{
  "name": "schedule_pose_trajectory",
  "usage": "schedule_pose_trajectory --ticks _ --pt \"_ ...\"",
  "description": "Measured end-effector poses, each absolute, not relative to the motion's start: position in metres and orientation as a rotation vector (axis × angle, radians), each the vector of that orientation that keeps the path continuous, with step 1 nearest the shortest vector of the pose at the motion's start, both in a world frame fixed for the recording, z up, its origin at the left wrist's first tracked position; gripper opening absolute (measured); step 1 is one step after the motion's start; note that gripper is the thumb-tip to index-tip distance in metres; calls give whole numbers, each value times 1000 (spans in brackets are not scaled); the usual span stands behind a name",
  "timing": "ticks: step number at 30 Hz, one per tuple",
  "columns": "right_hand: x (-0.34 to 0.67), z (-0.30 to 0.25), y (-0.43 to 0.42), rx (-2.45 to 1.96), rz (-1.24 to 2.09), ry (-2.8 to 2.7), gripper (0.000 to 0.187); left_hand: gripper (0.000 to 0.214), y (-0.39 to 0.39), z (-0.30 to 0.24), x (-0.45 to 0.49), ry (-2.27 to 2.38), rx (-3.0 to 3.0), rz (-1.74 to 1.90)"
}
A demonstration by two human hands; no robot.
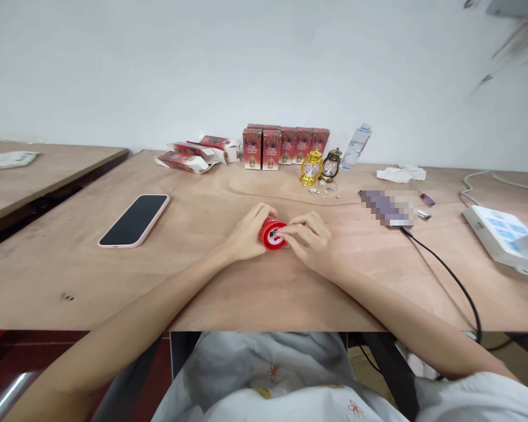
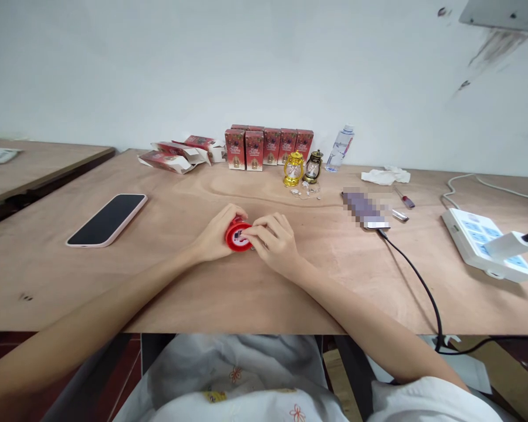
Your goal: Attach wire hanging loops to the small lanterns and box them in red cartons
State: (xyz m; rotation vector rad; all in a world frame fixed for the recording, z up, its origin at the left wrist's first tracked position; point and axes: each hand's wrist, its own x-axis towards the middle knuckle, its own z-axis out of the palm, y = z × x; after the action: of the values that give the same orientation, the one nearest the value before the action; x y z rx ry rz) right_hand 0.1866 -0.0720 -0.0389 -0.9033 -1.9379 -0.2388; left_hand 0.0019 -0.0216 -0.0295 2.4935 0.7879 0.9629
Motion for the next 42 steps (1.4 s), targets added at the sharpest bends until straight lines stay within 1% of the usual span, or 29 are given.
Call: schedule_pose_trajectory --ticks 6,8,10,13,15,18,21,25,27,29,33,37,39,42 --pt "190 -43 -69 -868 -729 -2099 19 32 -19 -31 1 837 2426 1057" --pt "189 -42 -69 -890 -782 -2110 24 33 -17 -31 0 873 2383 1097" --pt "188 -40 -68 -962 -695 -2117 31 35 -16 -29 -1 907 2327 1147" --pt "193 -36 -65 -1070 -443 -2059 37 36 -14 -26 -2 963 2260 1203" --pt "199 -36 -62 -1132 -313 -2047 34 37 -12 -24 -3 998 2237 1207" --pt "210 -40 -55 -1245 -132 -2190 26 37 -8 -26 -6 1034 2235 1199" --pt "215 -45 -49 -1312 -4 -2308 25 37 -5 -30 -7 1043 2253 1187" --pt "214 -47 -47 -1337 69 -2319 18 37 -5 -33 -5 1047 2282 1157" --pt "213 -48 -46 -1338 75 -2327 19 36 -6 -33 -5 1051 2310 1151" --pt "212 -48 -47 -1333 45 -2336 24 36 -7 -33 -5 1044 2333 1149" --pt "210 -49 -47 -1360 -50 -2353 41 36 -6 -34 -6 1028 2330 1158" --pt "211 -51 -47 -1391 -78 -2276 46 37 -4 -35 -6 1012 2342 1175" --pt "211 -51 -47 -1368 -35 -2188 41 37 -4 -34 -6 1014 2340 1173" --pt "210 -49 -48 -1293 108 -1993 25 37 -5 -34 -6 1026 2332 1162"
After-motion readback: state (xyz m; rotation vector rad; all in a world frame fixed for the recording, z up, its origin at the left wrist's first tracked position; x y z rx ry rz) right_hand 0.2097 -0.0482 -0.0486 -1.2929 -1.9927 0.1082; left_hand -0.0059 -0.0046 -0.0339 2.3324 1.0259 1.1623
